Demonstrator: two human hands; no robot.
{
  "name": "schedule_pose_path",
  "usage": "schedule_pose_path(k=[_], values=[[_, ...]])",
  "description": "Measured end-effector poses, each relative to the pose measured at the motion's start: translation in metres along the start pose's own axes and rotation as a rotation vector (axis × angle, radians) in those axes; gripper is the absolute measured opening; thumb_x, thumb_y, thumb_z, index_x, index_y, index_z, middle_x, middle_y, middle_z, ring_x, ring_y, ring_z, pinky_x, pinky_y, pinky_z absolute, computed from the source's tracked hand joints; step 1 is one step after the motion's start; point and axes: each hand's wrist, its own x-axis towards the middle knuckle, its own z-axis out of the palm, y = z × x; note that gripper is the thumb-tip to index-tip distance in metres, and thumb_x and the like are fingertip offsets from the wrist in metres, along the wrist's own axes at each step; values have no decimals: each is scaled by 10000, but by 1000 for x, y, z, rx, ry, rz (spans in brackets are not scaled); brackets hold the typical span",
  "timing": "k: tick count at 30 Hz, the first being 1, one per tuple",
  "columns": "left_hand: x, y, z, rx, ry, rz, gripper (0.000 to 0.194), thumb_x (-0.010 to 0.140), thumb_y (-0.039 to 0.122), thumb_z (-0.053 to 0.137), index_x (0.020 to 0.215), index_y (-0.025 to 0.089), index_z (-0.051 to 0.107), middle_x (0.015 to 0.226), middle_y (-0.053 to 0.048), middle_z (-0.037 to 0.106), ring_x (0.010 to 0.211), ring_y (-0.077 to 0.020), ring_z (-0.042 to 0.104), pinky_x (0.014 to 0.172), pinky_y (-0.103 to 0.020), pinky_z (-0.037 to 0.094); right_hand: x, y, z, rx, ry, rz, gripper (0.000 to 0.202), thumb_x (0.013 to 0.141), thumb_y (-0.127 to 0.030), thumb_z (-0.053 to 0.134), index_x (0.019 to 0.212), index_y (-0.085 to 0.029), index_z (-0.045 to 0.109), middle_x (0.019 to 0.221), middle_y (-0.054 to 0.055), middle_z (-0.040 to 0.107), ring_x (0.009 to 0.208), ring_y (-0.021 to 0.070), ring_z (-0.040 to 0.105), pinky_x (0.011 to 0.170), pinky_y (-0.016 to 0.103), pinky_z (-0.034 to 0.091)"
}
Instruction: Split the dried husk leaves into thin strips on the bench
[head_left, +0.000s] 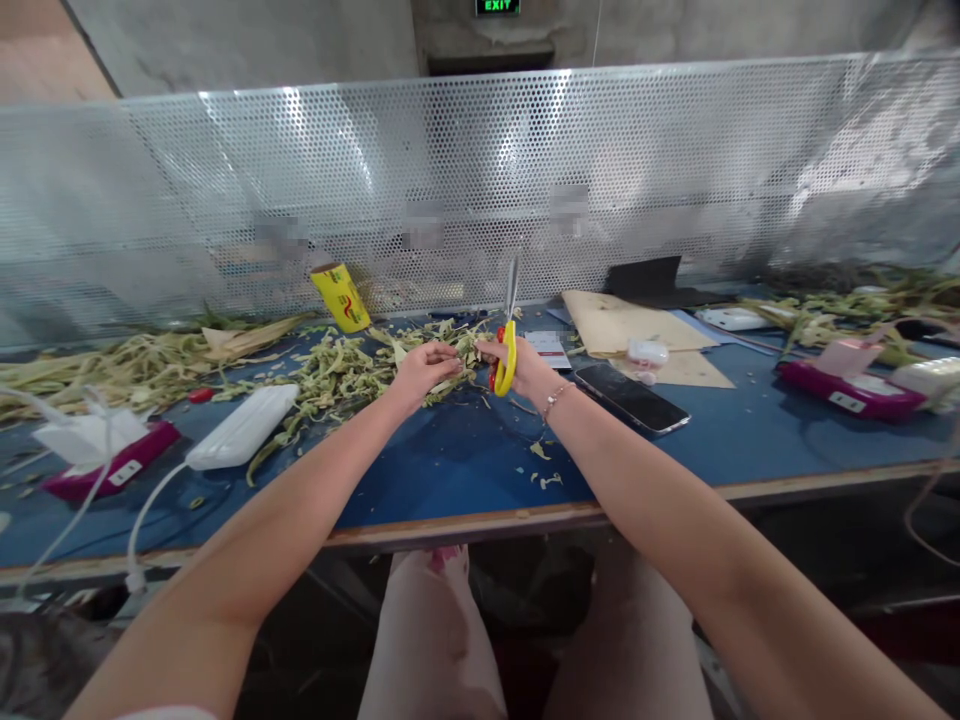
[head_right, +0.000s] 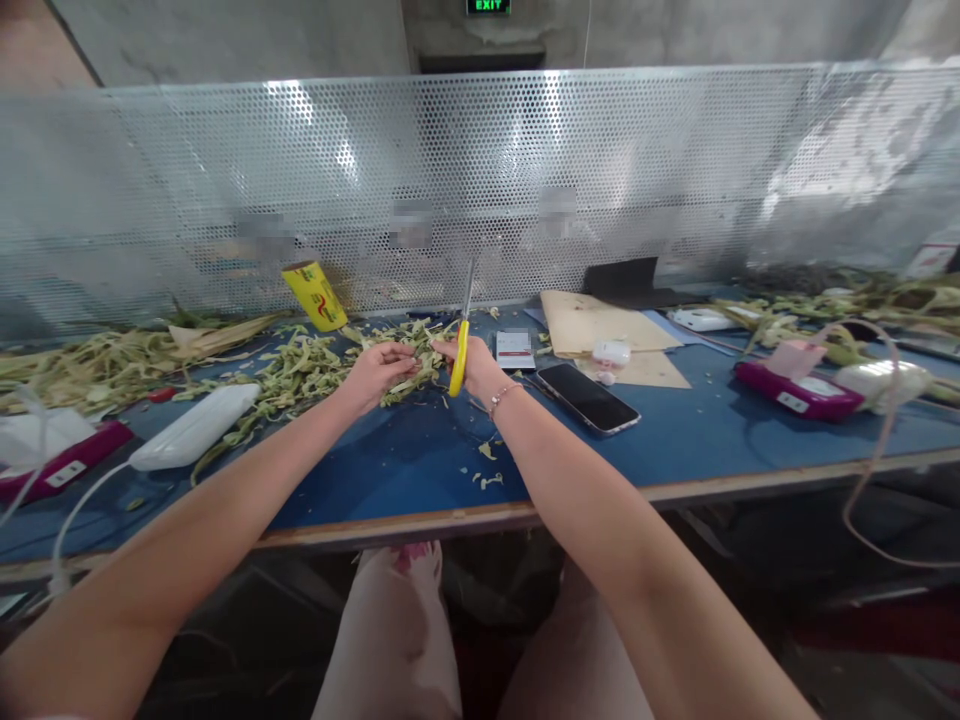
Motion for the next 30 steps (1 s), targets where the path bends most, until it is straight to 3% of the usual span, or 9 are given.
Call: schedule_pose_path(k=[15,30], values=[[-2,2,3,32,76,74,240,529,245,736,624,132,547,521,27,565,461,-63,501,504,-205,402,-2,1,4,-1,-30,-50,521,468,-290,811,608,-207,316,432,-111,371,379,38,366,393,207,317],[1,2,2,39,84,133,182,514,205,716,646,133,614,545,23,562,508,-75,489,554,-235,416,-4,-3,6,-6,2,-43,469,529,-272,793,579,-199,333,415,-100,367,379,41,369,420,213,341]])
